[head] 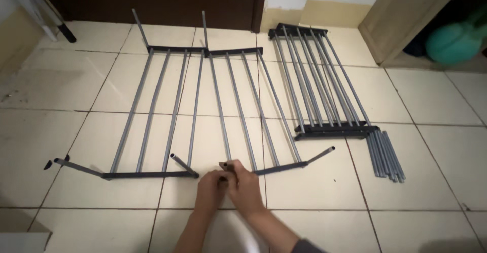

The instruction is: The person assembles a metal rack by inserting vertical poles into horizontal frames and connecting the sections together. The person works on a tiled floor, handling multiple metal poles and frame components to build the structure.

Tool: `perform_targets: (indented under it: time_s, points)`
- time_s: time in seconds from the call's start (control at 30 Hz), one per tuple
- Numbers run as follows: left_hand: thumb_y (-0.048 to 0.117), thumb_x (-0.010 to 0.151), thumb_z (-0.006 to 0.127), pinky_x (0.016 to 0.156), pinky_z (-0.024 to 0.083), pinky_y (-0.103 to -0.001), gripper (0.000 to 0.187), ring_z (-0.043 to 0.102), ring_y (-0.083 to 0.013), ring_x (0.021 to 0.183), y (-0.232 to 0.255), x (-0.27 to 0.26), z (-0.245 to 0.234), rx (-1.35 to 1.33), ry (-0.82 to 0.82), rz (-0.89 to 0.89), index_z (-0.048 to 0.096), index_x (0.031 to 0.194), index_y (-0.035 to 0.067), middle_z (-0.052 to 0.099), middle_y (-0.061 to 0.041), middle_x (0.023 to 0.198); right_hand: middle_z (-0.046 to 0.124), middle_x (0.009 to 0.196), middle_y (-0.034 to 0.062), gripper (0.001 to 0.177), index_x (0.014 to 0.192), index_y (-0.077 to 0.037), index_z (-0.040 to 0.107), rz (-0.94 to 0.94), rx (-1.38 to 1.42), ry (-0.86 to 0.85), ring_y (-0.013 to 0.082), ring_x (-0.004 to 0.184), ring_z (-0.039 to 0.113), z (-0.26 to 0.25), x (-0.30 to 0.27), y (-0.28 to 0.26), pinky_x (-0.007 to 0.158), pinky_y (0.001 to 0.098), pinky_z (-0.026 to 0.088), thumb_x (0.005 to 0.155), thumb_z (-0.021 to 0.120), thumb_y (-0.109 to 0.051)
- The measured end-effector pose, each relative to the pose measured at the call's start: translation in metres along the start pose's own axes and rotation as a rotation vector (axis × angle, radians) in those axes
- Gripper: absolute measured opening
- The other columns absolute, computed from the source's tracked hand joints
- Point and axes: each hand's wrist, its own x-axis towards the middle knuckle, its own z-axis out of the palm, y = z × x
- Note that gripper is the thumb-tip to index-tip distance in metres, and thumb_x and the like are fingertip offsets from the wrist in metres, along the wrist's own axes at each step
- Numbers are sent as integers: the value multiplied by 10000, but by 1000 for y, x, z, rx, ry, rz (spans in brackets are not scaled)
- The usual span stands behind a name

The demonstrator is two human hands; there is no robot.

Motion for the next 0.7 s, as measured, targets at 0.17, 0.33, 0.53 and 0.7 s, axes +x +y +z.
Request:
perform_targets:
  time_s: [0.17,0.33,0.53,0.7]
  points:
    - [57,795,700,734,552,-432,100,697,-355,828,-1,5,-2,41,9,45,739,884,33,726,-161,870,782,984,169,239,1096,-2,667,-73,-136,165,283,912,786,16,-9,3,767,344,644,894,561,67]
    - [34,812,674,721,554,-424,132,695,-346,821,-5,-2,7,-16,44,-2,690,943,26,715,-158,875,776,869,151,211,983,-44,680,65,-186,5,252,782,793,11,-3,14,661,334,625,865,557,81]
    - [21,805,702,715,550,-431,164,690,-364,820,-10,2,13,75,41,-66,719,967,42,713,-170,863,757,835,139,233,985,-53,656,-108,-146,-146,263,773,788,-3,12,26,633,315,632,845,535,88]
    - [38,801,715,715,570,-408,132,713,-330,829,-9,0,10,-2,48,-62,708,932,35,725,-152,884,759,831,152,215,960,-41,665,-177,-155,-227,274,757,788,-8,18,33,634,316,628,828,558,91]
